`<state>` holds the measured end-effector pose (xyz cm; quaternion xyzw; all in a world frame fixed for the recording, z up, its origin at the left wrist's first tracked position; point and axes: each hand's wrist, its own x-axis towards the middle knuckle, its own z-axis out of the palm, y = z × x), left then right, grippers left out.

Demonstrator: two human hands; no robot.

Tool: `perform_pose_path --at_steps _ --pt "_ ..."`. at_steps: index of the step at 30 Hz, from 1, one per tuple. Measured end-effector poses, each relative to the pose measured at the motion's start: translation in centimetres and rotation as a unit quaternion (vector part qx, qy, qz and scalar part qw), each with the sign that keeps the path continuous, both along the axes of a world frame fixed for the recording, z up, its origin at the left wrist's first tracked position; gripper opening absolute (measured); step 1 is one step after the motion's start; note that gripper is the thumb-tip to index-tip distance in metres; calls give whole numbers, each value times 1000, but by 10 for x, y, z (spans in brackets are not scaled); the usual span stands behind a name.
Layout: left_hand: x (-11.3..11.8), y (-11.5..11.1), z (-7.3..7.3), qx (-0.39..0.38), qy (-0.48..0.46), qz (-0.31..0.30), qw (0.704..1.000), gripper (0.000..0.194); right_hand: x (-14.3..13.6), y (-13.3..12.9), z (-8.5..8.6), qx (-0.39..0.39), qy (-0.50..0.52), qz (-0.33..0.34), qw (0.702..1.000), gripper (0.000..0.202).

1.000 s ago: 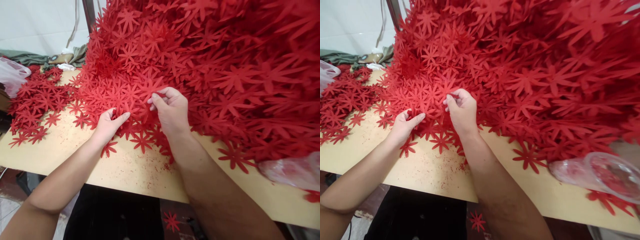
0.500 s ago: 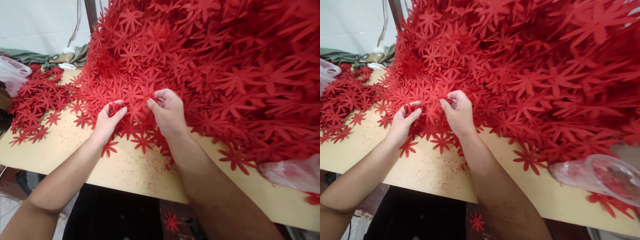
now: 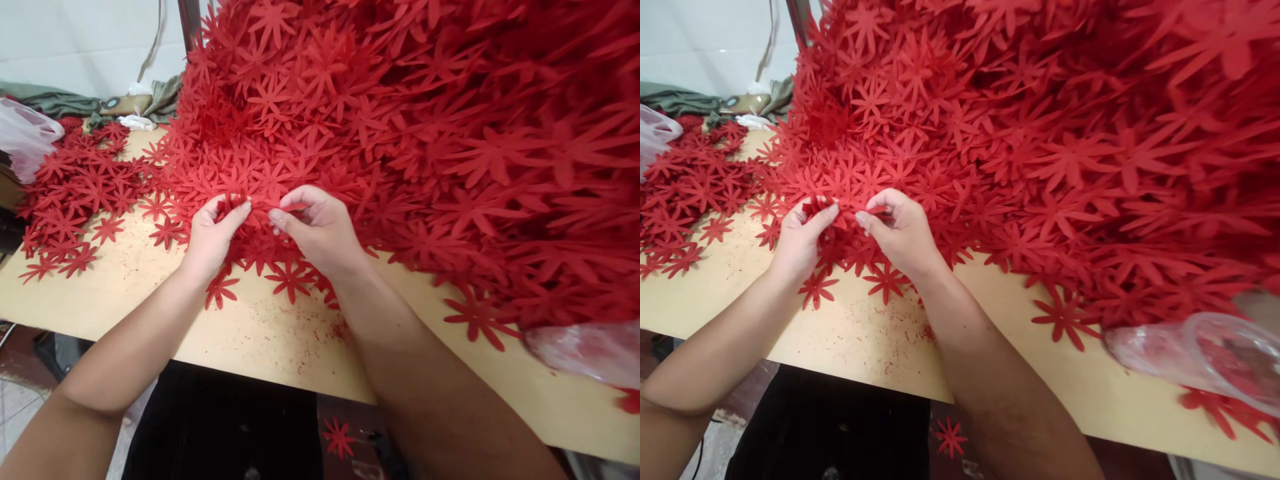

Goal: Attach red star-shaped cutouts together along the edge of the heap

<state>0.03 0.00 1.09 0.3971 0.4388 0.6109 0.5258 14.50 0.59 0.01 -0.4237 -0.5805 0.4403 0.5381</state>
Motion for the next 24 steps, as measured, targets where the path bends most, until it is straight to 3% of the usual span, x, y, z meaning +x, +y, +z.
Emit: perform_pose_path --at_steps 5,9,12,15,17,20,24 --pt "-10 8 2 -28 -15 31 999 29 23 12 -9 95 -76 -121 985 15" --pt "-7 5 1 -39 -13 -30 999 34 21 6 -4 179 -197 -199 943 30" --pt "-5 -1 4 -72 -47 -82 993 28 5 -6 2 172 -186 -131 958 26" --pt "-4 -5 8 -111 -90 -107 984 19 -11 -13 -1 117 -126 -42 984 35" --pt "-3 -6 8 -118 -108 -133 978 14 -16 -12 -5 81 -96 -31 992 37" --pt "-1 -6 4 -102 -90 -164 977 13 -15 -8 -9 45 -47 -44 997 22" --pt "0 -2 -4 -63 -26 -135 988 10 -11 -6 -4 51 7 -44 998 9"
